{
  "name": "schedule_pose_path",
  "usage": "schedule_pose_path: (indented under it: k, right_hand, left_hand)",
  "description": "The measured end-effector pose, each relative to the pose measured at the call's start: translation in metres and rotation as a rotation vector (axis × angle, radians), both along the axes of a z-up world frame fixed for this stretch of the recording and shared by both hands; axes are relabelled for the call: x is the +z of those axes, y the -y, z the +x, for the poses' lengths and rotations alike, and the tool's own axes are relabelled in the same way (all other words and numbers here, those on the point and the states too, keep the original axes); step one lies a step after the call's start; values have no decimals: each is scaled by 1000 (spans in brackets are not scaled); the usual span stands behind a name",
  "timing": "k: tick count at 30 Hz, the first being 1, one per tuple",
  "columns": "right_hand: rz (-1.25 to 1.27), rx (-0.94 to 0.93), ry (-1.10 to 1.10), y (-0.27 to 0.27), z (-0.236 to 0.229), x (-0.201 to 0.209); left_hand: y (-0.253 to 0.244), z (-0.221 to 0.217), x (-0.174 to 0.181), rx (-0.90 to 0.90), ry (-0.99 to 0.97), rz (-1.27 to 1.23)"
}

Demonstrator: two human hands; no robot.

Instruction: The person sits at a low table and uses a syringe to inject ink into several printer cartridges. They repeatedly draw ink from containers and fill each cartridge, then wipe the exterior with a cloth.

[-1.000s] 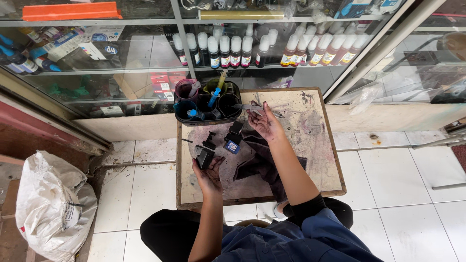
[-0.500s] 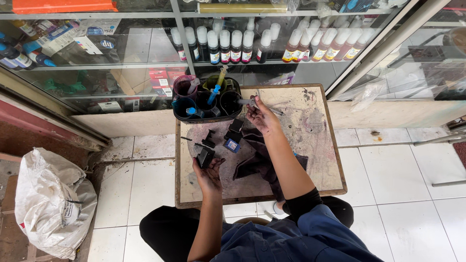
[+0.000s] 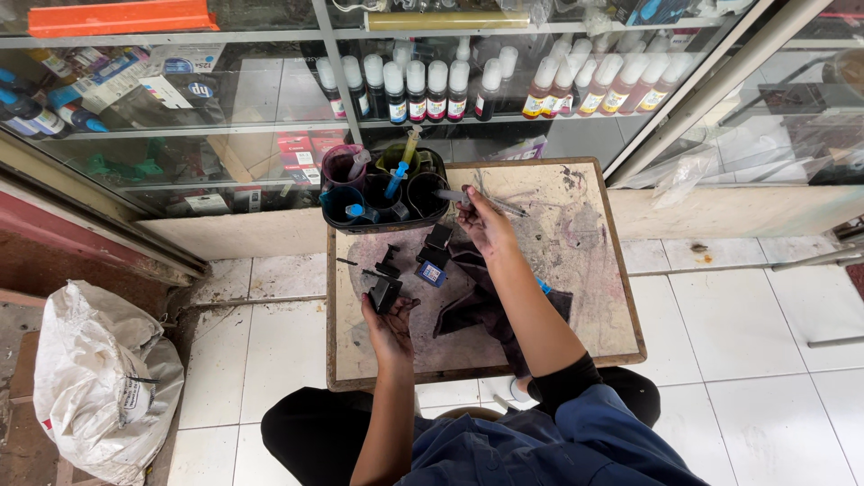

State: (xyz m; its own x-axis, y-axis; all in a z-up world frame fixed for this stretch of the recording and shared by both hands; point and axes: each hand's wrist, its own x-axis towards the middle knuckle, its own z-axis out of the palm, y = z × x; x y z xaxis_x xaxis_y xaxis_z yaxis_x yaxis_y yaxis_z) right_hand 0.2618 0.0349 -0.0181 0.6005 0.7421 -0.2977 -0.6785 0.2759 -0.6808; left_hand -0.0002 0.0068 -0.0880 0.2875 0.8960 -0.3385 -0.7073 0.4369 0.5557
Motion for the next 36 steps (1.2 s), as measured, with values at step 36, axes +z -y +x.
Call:
schedule_pose_path:
  k: [36]
  right_hand:
    - [68,-203,1088,172,-90,54]
  left_hand:
    - [5,37,125,-259,122,19]
